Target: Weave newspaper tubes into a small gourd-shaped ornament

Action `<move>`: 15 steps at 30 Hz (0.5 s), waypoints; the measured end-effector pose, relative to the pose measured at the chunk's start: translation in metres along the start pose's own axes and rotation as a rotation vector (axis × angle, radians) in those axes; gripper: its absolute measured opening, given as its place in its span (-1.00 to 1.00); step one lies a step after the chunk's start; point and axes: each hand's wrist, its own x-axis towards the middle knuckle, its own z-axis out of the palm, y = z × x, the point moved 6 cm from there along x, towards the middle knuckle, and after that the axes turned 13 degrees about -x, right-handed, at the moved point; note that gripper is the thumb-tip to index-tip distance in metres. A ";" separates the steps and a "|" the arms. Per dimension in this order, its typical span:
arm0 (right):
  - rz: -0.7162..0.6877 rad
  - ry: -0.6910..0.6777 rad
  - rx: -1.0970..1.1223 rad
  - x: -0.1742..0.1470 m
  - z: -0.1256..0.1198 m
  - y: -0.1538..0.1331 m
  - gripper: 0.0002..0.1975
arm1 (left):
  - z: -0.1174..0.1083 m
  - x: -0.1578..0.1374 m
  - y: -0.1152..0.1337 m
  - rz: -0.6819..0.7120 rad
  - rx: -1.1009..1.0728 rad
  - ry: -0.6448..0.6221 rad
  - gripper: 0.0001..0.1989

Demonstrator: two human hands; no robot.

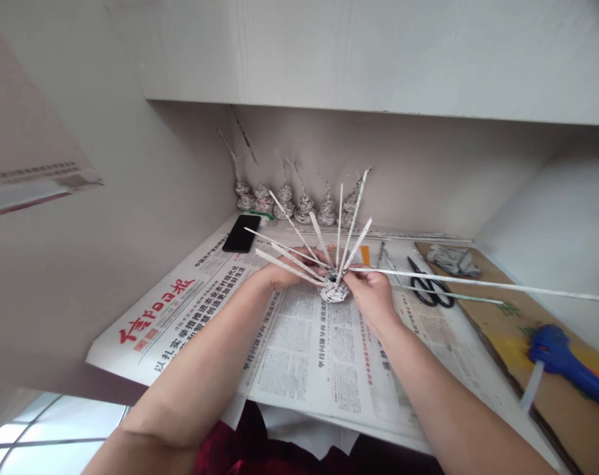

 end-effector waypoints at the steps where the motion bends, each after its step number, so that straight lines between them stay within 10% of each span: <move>1: 0.004 -0.004 0.003 -0.001 0.000 -0.001 -0.84 | 0.002 0.001 -0.001 0.001 -0.009 0.009 -0.71; 8: 0.014 -0.011 -0.009 -0.003 0.001 -0.007 -0.86 | 0.000 0.005 -0.005 0.064 -0.026 0.190 -0.68; 15: 0.017 -0.005 0.019 -0.003 0.002 -0.006 -0.85 | 0.002 0.004 -0.003 0.069 -0.046 0.075 -0.62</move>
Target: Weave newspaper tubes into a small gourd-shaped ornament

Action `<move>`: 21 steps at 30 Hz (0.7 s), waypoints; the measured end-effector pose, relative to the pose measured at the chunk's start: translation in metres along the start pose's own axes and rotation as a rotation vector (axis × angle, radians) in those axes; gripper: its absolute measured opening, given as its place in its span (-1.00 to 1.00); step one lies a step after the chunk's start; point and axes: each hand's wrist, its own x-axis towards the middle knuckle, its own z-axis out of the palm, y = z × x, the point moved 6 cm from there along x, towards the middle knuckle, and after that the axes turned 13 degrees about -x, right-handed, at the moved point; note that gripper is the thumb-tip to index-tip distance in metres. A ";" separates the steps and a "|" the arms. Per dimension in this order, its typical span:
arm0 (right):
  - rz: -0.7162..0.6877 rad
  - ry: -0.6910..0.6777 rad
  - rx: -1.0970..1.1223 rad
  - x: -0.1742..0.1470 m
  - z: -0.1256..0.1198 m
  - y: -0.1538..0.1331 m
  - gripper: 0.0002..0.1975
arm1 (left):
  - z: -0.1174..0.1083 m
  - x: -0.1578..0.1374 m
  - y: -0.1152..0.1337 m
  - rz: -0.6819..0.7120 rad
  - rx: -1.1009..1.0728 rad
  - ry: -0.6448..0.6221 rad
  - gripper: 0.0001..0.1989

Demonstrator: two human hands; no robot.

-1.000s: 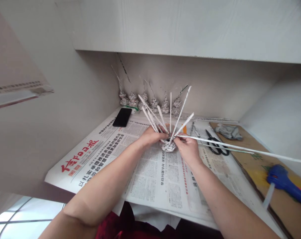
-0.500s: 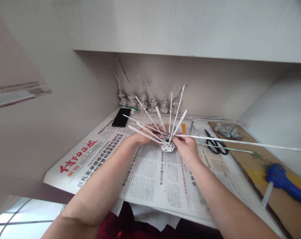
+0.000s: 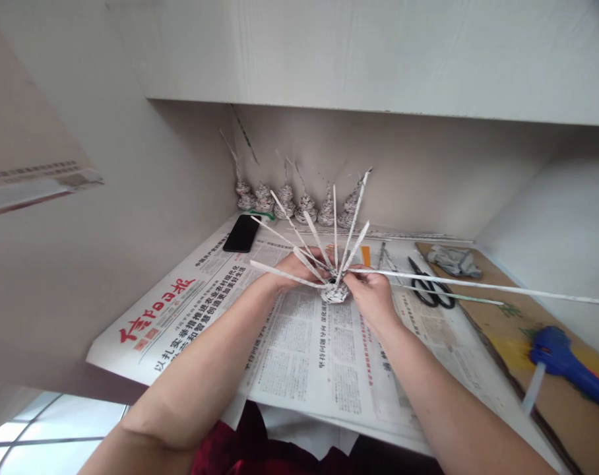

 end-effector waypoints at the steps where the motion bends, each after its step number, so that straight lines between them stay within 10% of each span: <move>1: 0.003 -0.004 0.008 0.000 0.000 0.000 -0.85 | 0.001 0.000 0.000 -0.006 0.001 -0.005 -0.63; 21: 0.043 0.031 0.094 -0.004 0.005 0.001 -0.87 | -0.011 0.007 -0.013 0.158 0.187 0.364 -0.79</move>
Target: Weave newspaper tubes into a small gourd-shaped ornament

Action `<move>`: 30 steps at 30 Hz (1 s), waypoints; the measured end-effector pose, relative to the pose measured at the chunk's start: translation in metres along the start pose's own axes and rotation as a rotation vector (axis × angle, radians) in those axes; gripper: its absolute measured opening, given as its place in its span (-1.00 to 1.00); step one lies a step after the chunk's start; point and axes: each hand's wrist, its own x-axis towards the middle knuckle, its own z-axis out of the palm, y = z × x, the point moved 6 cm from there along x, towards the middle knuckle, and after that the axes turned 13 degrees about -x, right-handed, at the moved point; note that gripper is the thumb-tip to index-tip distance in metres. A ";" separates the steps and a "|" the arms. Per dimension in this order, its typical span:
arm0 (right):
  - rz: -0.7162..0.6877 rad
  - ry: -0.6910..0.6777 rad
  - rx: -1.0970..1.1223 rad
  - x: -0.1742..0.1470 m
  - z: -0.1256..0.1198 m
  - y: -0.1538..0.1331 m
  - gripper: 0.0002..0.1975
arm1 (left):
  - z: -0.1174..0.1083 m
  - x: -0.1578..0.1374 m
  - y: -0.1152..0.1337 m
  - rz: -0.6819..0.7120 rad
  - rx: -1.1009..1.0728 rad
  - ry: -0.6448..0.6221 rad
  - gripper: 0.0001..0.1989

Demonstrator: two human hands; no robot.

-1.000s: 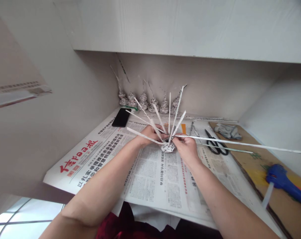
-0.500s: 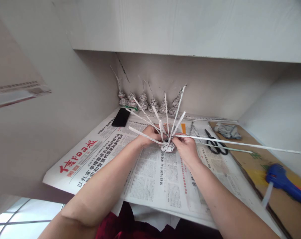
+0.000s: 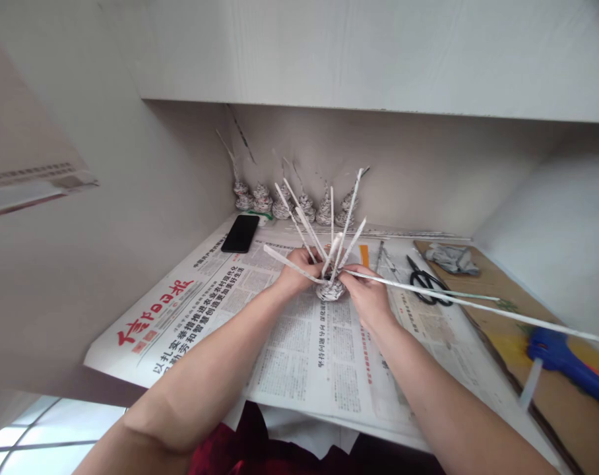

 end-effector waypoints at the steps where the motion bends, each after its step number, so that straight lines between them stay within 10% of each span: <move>1: 0.003 0.010 0.013 -0.001 0.000 0.000 -0.88 | -0.001 0.000 0.000 0.005 0.000 0.013 -0.79; 30: 0.111 0.068 0.018 -0.005 0.001 0.011 -0.90 | 0.005 -0.004 0.004 -0.081 -0.069 -0.095 -0.69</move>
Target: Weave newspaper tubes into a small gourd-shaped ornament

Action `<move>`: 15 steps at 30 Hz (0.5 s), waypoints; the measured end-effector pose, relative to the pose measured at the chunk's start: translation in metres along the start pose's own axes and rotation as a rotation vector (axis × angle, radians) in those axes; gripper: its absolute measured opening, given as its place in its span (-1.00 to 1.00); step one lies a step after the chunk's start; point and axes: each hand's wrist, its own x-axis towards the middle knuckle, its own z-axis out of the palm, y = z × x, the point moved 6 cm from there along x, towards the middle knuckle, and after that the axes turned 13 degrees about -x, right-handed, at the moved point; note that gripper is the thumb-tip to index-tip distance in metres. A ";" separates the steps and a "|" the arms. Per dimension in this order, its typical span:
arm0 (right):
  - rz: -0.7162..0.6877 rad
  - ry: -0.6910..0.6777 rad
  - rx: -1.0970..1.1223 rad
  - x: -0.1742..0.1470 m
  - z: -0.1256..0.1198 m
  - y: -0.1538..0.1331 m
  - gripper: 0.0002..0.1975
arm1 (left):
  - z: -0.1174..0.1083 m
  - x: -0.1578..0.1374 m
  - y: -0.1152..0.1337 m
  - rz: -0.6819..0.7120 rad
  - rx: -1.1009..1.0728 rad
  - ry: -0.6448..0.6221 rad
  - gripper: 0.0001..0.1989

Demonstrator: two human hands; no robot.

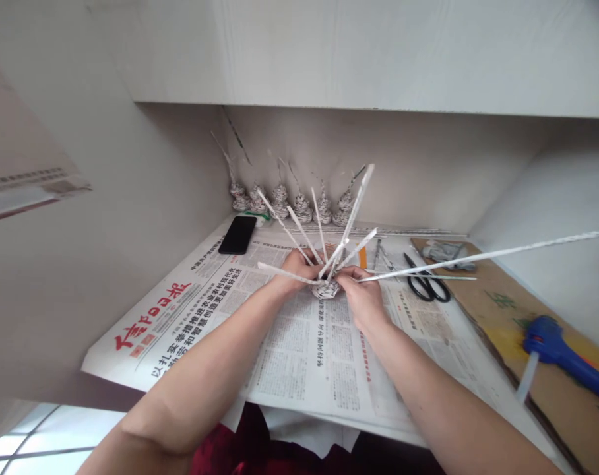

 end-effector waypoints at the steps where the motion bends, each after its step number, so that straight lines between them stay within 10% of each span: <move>1: 0.024 0.001 0.006 -0.001 0.000 0.000 -0.88 | 0.000 0.000 0.001 0.007 0.005 -0.005 -0.69; 15: 0.010 -0.176 -0.048 -0.011 0.004 -0.018 -0.62 | -0.009 0.001 0.007 0.052 0.000 0.050 -0.79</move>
